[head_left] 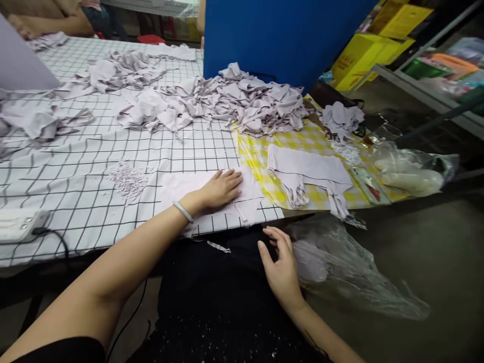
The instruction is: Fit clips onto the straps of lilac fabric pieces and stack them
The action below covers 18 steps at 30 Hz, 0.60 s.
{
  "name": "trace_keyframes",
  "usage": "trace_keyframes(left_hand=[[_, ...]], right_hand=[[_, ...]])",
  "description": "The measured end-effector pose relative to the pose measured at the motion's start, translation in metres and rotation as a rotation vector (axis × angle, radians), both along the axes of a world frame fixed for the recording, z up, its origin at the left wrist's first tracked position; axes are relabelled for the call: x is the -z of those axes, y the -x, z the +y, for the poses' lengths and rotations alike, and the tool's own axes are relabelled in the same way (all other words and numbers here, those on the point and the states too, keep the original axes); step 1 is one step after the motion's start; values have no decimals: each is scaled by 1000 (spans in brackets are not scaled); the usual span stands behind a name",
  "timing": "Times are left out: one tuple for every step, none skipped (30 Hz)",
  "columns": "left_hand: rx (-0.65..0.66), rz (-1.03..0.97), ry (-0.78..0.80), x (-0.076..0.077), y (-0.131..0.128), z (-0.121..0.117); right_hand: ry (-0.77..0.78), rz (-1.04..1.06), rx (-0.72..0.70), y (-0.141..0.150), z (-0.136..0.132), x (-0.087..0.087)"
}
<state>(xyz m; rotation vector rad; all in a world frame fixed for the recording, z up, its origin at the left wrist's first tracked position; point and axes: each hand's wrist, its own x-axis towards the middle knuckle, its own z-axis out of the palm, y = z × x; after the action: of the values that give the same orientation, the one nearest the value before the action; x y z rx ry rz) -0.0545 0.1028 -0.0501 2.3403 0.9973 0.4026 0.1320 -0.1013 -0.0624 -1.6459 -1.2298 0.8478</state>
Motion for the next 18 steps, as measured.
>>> trace_keyframes(left_hand=[[-47,-98,18,-6,8,-3],[-124,-205,12,-12,19,-8],[-221,-304,-13,-18,30,-17],[-317,-380,-45,-22,42,-28],[-388,-422,-65,-26,55,-42],[-426,-434,-64,-28,66,-58],[-435,-425,-44,-29,76,-75],[-419,-405,-13,-28,85,-92],[-387,-378,14,-26,92,-107],[-350,-350,31,-24,98,-121],[-315,-325,33,-20,102,-133],[-283,-305,21,-17,105,-142],[-256,-292,-1,-13,106,-148],[-234,-285,-31,-10,107,-152],[-219,-286,-69,-6,107,-155],[-207,-293,-115,-3,107,-155],[-201,-304,-165,0,106,-155],[-203,-318,-214,3,105,-154]], right_hand=[[-11,-15,-92,6,1,-1],[17,-2,-229,14,3,-1],[65,33,-373,25,6,0],[116,67,-491,37,11,2],[162,87,-569,51,17,5],[197,97,-613,65,24,9],[224,105,-640,78,31,13],[247,120,-667,88,38,16],[269,141,-705,96,43,17],[285,157,-745,100,46,16],[289,157,-778,100,47,12],[282,132,-798,96,46,6],[272,85,-810,90,43,-3],[266,30,-814,82,39,-14],[267,-16,-814,74,35,-26],[278,-42,-810,65,32,-40],[300,-43,-808,57,31,-56],[332,-19,-813,51,32,-71]])
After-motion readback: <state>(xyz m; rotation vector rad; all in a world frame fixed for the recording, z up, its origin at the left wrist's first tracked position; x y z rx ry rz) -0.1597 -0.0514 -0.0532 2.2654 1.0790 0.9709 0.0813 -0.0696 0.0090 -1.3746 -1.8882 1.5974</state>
